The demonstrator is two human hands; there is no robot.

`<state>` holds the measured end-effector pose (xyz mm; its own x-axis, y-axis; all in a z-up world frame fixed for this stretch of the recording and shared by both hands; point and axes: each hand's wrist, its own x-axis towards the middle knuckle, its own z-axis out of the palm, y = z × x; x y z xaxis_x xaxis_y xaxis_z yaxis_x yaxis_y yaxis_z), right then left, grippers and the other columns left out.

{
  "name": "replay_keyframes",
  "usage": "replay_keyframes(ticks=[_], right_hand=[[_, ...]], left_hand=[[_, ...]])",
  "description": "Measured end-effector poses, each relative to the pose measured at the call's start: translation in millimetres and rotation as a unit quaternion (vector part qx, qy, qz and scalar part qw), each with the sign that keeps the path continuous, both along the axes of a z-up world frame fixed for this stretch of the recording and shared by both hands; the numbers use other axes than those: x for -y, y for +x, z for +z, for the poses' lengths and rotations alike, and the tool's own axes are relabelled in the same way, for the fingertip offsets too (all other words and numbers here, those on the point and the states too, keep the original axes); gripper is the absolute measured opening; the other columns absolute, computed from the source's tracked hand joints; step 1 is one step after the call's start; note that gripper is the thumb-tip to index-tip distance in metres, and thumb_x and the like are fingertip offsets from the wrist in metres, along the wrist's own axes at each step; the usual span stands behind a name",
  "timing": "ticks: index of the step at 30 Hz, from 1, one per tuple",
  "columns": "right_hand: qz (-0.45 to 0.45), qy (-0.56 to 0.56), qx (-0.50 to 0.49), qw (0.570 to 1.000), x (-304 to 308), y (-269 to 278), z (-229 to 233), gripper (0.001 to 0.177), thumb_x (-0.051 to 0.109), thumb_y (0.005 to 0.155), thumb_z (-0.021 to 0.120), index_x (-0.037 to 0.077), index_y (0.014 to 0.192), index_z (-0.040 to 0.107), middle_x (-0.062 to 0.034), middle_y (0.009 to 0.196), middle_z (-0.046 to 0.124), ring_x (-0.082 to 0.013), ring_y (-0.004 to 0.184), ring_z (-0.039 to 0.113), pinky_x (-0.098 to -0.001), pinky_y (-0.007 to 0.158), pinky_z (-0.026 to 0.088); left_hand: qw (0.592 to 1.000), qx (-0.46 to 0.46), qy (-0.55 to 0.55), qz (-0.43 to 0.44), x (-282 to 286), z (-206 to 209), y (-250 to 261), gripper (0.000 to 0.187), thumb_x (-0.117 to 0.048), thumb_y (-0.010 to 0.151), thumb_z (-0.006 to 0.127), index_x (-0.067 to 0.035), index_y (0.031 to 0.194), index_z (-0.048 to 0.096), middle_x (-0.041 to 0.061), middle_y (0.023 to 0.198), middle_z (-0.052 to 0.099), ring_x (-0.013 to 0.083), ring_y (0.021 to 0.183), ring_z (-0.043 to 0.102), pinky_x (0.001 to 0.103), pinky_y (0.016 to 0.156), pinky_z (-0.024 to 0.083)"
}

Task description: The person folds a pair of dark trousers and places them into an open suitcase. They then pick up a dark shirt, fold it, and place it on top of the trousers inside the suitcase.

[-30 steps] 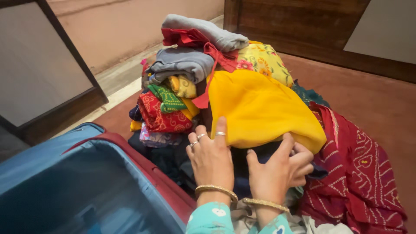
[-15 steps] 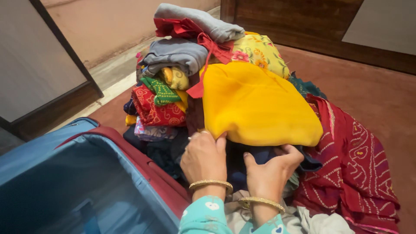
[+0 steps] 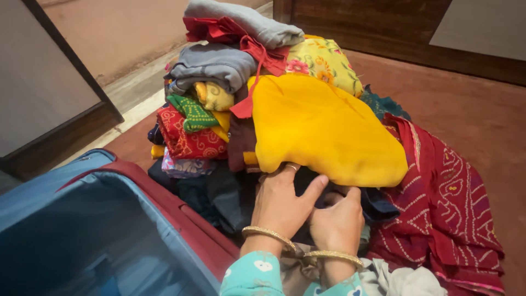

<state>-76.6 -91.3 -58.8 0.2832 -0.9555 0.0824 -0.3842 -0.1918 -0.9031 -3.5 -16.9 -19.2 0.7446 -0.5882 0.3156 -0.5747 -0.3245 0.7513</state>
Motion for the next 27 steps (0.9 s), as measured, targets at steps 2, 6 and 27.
replay_keyframes(ticks=[2,6,27], right_hand=[[0.063,0.048,0.083,0.993,2.0,1.1,-5.6,0.048,0.021,0.070,0.080,0.001,0.111,0.065,-0.0136,0.093,0.078,-0.0306,0.088,0.075,-0.0402,0.077,0.057],[0.088,0.017,-0.025,0.996,2.3,-3.9,-11.3,0.024,0.019,0.086,0.070,0.003,0.105,0.071,-0.0150,0.089,0.075,-0.0314,0.085,0.073,-0.0398,0.081,0.055],[-0.086,-0.221,-0.014,0.971,19.9,-12.8,-4.3,0.067,0.017,0.073,0.089,0.001,0.124,0.048,-0.0205,0.099,0.073,-0.0453,0.105,0.063,-0.0524,0.103,0.037]], left_hand=[[1.000,-0.003,-0.004,-0.006,0.8,-5.4,2.4,0.062,-0.043,0.079,0.077,-0.010,0.130,0.064,0.020,0.129,0.066,0.0419,0.121,0.059,0.048,0.101,0.047],[1.000,0.017,-0.013,-0.012,2.5,-14.2,7.8,0.073,-0.042,0.072,0.085,-0.006,0.131,0.061,0.025,0.128,0.064,0.0469,0.122,0.054,0.050,0.101,0.043],[0.990,0.127,0.059,0.019,-3.6,-1.9,-6.2,0.048,-0.010,0.077,0.073,-0.009,0.125,0.066,0.026,0.111,0.066,0.0465,0.102,0.064,0.050,0.088,0.052]])
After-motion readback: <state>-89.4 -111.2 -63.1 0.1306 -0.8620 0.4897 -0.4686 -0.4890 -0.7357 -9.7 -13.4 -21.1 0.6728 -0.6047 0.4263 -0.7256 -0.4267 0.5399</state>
